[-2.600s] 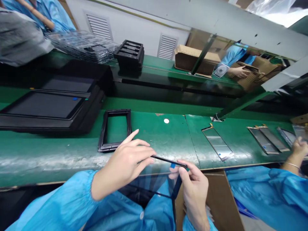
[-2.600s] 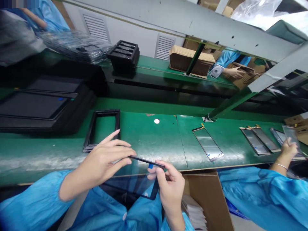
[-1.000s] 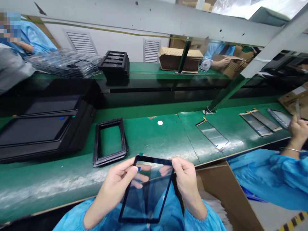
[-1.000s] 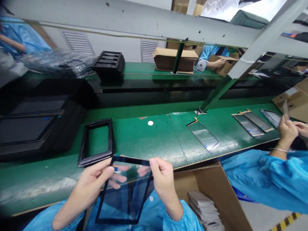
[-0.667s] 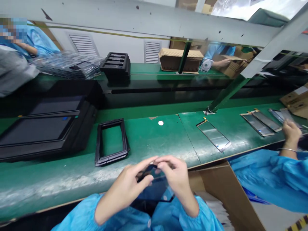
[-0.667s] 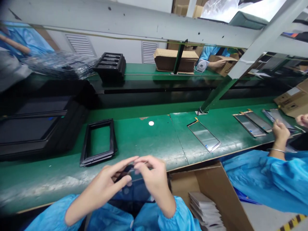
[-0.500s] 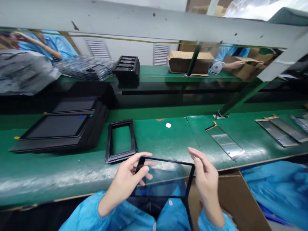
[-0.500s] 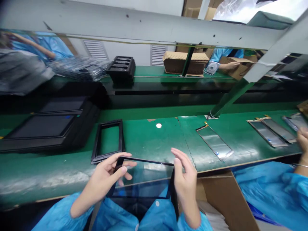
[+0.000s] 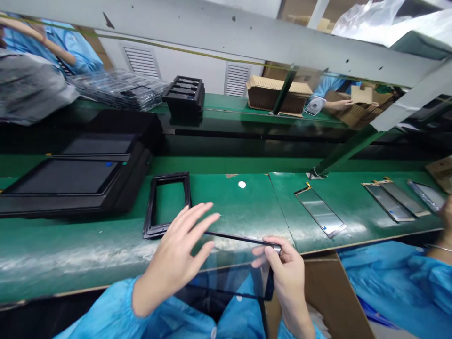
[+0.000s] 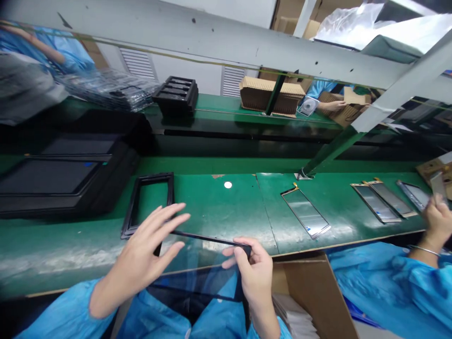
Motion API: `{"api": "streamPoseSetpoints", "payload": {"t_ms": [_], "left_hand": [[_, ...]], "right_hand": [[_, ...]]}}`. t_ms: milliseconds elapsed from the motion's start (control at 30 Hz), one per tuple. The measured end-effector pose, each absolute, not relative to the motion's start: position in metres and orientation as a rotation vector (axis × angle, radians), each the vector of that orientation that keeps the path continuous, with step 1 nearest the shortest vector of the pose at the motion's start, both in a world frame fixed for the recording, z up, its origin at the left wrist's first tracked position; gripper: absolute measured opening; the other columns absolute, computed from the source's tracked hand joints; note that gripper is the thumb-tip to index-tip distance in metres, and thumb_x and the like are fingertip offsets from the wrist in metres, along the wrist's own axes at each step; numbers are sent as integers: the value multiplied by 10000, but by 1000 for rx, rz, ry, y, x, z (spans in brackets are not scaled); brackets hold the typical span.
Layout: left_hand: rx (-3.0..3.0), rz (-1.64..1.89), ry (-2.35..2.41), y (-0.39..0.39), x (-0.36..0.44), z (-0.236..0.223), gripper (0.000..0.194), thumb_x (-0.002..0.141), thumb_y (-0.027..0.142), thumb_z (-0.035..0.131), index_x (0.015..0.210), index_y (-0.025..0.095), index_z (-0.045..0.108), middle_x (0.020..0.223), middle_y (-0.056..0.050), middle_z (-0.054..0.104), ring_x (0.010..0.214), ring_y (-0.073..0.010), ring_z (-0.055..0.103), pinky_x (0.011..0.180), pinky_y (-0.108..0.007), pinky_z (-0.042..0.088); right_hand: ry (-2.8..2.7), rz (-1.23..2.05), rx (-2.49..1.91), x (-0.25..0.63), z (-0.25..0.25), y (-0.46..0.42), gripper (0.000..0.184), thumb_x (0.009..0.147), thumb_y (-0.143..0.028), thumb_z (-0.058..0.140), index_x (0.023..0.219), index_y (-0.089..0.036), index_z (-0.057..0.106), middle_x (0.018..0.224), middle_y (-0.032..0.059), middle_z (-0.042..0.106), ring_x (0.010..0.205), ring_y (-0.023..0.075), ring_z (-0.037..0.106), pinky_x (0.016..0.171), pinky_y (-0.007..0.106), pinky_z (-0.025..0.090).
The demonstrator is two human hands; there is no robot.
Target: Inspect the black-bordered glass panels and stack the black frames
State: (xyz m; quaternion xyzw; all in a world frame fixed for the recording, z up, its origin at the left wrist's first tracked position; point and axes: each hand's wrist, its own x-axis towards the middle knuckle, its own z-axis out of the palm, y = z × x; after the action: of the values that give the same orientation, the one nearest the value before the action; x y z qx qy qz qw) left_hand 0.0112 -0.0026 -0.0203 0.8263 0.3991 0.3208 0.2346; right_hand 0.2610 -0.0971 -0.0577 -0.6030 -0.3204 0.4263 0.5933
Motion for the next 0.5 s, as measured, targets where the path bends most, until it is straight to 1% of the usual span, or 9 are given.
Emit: {"api": "streamPoseSetpoints", "payload": {"t_ms": [33, 67, 100, 167, 233, 267, 333, 400, 500], "left_hand": [[2408, 818, 1014, 1, 15, -18, 403, 998, 284, 678, 1401, 281, 699, 1483, -88, 702, 1446, -360, 578, 1310, -625, 250], [2496, 742, 928, 4, 19, -17, 338, 1014, 283, 661, 1342, 271, 738, 1376, -80, 769, 1363, -349, 649, 1300, -626, 268], [2532, 667, 860, 6, 23, -16, 289, 1032, 280, 634, 1286, 254, 767, 1251, -75, 820, 1237, -327, 726, 1258, -595, 358], [2490, 548, 796, 10, 29, -15, 266, 1060, 275, 580, 1189, 223, 806, 1026, -69, 855, 961, -274, 801, 1027, -455, 570], [2396, 475, 788, 11, 33, -14, 268, 1058, 260, 577, 1107, 212, 836, 910, -62, 850, 818, -244, 802, 784, -342, 597], [2354, 450, 796, 11, 34, -13, 255, 1045, 243, 596, 1088, 212, 846, 907, -61, 852, 822, -243, 804, 746, -320, 582], [2287, 414, 790, 10, 34, -11, 214, 990, 231, 681, 1117, 214, 853, 970, -69, 860, 881, -251, 807, 767, -304, 569], [2219, 416, 755, 12, 33, -7, 302, 946, 273, 749, 1232, 216, 829, 1015, -82, 852, 896, -252, 796, 781, -297, 563], [1986, 573, 836, 32, 21, 1, 509, 912, 293, 773, 1417, 243, 730, 914, -38, 808, 767, -199, 754, 696, -272, 548]], "right_hand": [[-760, 1001, -1405, 260, -57, -97, 304, 905, -497, 807, 995, -213, 748, 781, 92, 849, 551, 241, 798, 579, 304, 636], [-775, 1013, -1409, 259, -57, -97, 312, 896, -501, 811, 990, -209, 754, 780, 96, 849, 550, 250, 799, 575, 312, 641], [-786, 1021, -1414, 258, -57, -98, 326, 879, -510, 820, 981, -206, 763, 775, 100, 849, 547, 262, 798, 567, 322, 646], [-779, 993, -1442, 254, -58, -99, 355, 833, -534, 844, 950, -204, 783, 755, 101, 844, 538, 276, 793, 556, 337, 653], [-738, 930, -1484, 249, -60, -100, 378, 785, -558, 872, 921, -212, 799, 738, 91, 840, 528, 270, 784, 568, 334, 659], [-715, 916, -1495, 246, -61, -99, 392, 764, -572, 885, 914, -218, 804, 728, 84, 837, 518, 262, 776, 566, 324, 656], [-711, 973, -1470, 240, -64, -92, 425, 740, -600, 898, 917, -225, 808, 714, 70, 829, 489, 240, 756, 540, 302, 639], [-770, 1129, -1387, 237, -66, -79, 457, 744, -610, 898, 964, -219, 811, 734, 71, 832, 481, 229, 747, 536, 301, 631], [-811, 1335, -1230, 244, -71, -49, 582, 793, -640, 851, 1190, -222, 779, 950, 127, 862, 684, 284, 821, 676, 384, 677]]}}
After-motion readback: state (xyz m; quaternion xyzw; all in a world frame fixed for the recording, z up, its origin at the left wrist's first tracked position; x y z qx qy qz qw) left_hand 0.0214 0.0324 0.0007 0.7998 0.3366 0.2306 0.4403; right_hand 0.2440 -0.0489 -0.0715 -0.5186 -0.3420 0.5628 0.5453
